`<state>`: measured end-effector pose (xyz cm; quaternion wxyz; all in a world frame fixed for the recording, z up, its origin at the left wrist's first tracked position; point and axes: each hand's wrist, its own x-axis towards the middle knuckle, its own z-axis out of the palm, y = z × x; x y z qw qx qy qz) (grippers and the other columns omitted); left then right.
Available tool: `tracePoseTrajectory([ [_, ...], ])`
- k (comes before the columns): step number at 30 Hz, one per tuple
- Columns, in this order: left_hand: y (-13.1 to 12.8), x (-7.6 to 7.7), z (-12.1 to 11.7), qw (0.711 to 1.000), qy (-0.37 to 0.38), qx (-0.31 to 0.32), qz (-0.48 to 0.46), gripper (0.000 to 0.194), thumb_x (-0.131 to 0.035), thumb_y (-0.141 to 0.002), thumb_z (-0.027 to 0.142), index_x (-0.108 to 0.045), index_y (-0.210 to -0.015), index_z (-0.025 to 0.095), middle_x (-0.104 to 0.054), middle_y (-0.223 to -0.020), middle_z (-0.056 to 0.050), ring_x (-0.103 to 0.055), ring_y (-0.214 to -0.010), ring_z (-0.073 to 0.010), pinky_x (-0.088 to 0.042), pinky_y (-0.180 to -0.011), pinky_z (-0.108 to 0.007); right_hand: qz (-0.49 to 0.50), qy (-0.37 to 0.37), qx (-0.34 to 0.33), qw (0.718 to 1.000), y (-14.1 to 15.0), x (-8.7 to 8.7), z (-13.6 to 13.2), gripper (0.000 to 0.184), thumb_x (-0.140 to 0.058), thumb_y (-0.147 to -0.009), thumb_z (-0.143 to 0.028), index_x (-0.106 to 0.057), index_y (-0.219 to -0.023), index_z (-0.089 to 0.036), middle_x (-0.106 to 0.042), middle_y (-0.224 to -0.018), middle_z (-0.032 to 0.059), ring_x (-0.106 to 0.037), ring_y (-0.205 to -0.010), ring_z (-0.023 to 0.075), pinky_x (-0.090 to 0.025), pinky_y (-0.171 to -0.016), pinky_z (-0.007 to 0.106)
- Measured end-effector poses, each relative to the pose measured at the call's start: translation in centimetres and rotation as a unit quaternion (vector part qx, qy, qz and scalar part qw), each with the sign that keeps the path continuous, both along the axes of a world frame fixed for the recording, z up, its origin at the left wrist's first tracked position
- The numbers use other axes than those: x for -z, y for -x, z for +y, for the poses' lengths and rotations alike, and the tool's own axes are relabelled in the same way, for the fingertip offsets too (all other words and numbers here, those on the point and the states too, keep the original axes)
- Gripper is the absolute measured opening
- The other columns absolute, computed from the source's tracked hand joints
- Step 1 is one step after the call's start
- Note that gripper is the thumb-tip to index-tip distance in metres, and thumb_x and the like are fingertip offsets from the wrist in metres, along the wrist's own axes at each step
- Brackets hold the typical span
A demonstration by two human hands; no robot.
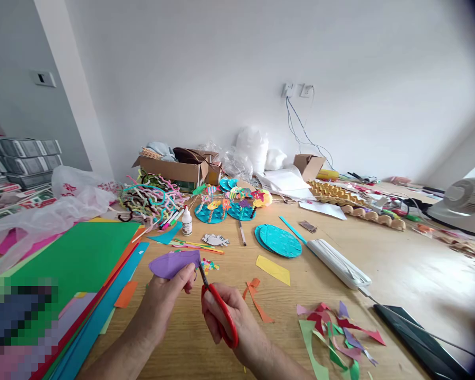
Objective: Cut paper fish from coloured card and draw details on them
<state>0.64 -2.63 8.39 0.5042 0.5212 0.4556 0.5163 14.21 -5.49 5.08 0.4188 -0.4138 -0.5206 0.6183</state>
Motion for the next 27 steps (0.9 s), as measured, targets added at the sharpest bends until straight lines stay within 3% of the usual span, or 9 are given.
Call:
tracePoseTrajectory([
  [7,0.1,0.5,0.2,1.0,-0.01,-0.008,0.015,0.029,-0.058,-0.07,0.035,-0.043,-0.048,0.024,-0.044,-0.051,0.003,-0.042,-0.056,-0.0167,-0.038,-0.056,-0.029,-0.014,0.013,-0.02,1.0,0.0,0.5,0.1,0.052,-0.051,-0.075,-0.069,-0.045,-0.063,-0.018,-0.043,-0.038,-0.0071,-0.03,-0.032,0.0045,-0.017,-0.036,0.02],
  [17,0.0,0.8,0.0,1.0,0.011,-0.016,0.005,0.031,-0.058,-0.069,0.039,-0.041,-0.048,0.023,-0.046,-0.052,0.002,-0.045,-0.055,-0.0165,-0.039,-0.058,-0.029,-0.03,0.009,-0.021,0.999,0.1,0.3,0.0,0.052,-0.051,-0.076,-0.067,-0.045,-0.064,-0.017,-0.045,-0.043,-0.0059,-0.036,-0.037,0.0055,-0.023,-0.038,0.018],
  [27,0.0,2.4,0.5,1.0,-0.012,-0.003,-0.02,0.029,-0.055,-0.073,0.033,-0.043,-0.05,0.023,-0.044,-0.052,0.003,-0.042,-0.055,-0.0153,-0.039,-0.053,-0.026,-0.047,0.022,-0.002,0.999,0.2,-0.2,-0.1,0.051,-0.053,-0.074,-0.067,-0.044,-0.063,-0.018,-0.043,-0.043,-0.0065,-0.036,-0.037,0.0051,-0.024,-0.036,0.017],
])
